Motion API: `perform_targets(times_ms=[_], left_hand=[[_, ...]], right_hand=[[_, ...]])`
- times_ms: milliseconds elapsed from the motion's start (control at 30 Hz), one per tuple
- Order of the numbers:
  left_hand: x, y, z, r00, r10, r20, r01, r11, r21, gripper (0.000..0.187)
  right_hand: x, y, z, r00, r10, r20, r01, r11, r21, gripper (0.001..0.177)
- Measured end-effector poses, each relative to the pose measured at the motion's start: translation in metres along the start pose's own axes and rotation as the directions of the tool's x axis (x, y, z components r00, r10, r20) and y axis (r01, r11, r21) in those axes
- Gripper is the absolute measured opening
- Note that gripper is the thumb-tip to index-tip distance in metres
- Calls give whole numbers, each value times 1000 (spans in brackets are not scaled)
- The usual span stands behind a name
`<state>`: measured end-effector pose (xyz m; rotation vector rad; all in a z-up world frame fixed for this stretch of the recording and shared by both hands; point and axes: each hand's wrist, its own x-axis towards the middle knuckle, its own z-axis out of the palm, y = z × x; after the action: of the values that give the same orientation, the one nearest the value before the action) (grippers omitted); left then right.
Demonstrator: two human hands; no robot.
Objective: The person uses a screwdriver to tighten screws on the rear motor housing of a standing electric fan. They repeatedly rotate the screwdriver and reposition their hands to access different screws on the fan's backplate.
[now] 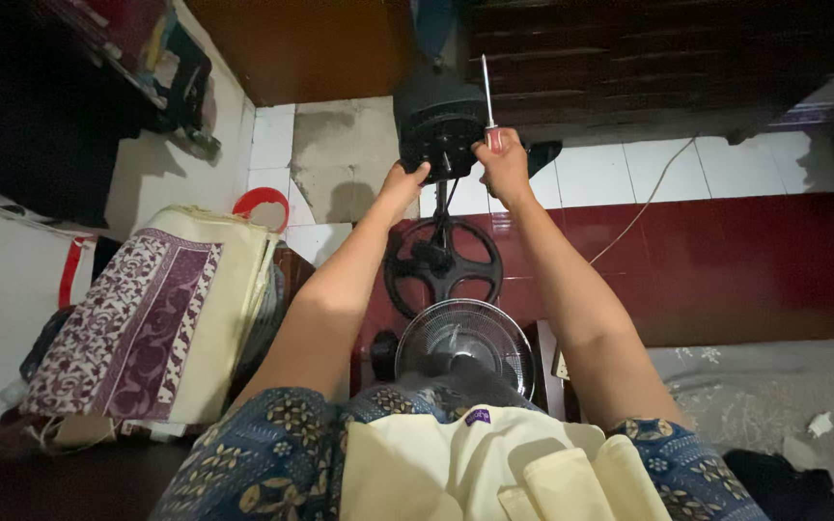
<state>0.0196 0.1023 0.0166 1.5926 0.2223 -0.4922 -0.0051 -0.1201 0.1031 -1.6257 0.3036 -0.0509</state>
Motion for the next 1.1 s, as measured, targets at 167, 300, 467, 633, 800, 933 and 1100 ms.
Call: perform_targets(times_ms=[167, 300, 467, 633, 800, 933, 1100], left_hand=[[4, -4, -8, 989, 115, -97, -84, 958, 276, 71], [18, -24, -5, 970, 182, -163, -109, 920, 376, 85], [15, -32, -9, 984, 84, -155, -58, 984, 166, 86], [20, -21, -7, 988, -4, -155, 4, 1000, 0, 89], [32, -28, -7, 995, -3, -97, -2, 998, -58, 91], [39, -28, -2, 989, 3, -150, -11, 999, -47, 92], [36, -27, -1, 989, 0, -148, -21, 989, -143, 91]], right_hand=[[-7, -1, 0, 998, 70, 2, -70, 997, -45, 38], [-4, 0, 4, 1000, -3, 8, 3, 1000, 11, 39], [-6, 3, 10, 1000, 3, -20, -2, 1000, 6, 41], [-7, -3, 9, 998, 13, -62, -13, 1000, -2, 41], [1, -2, 9, 997, 30, -66, -31, 999, -14, 40], [7, 1, 8, 998, 15, -59, -17, 999, -30, 40], [8, 1, 6, 997, 70, -41, -69, 997, 17, 42]])
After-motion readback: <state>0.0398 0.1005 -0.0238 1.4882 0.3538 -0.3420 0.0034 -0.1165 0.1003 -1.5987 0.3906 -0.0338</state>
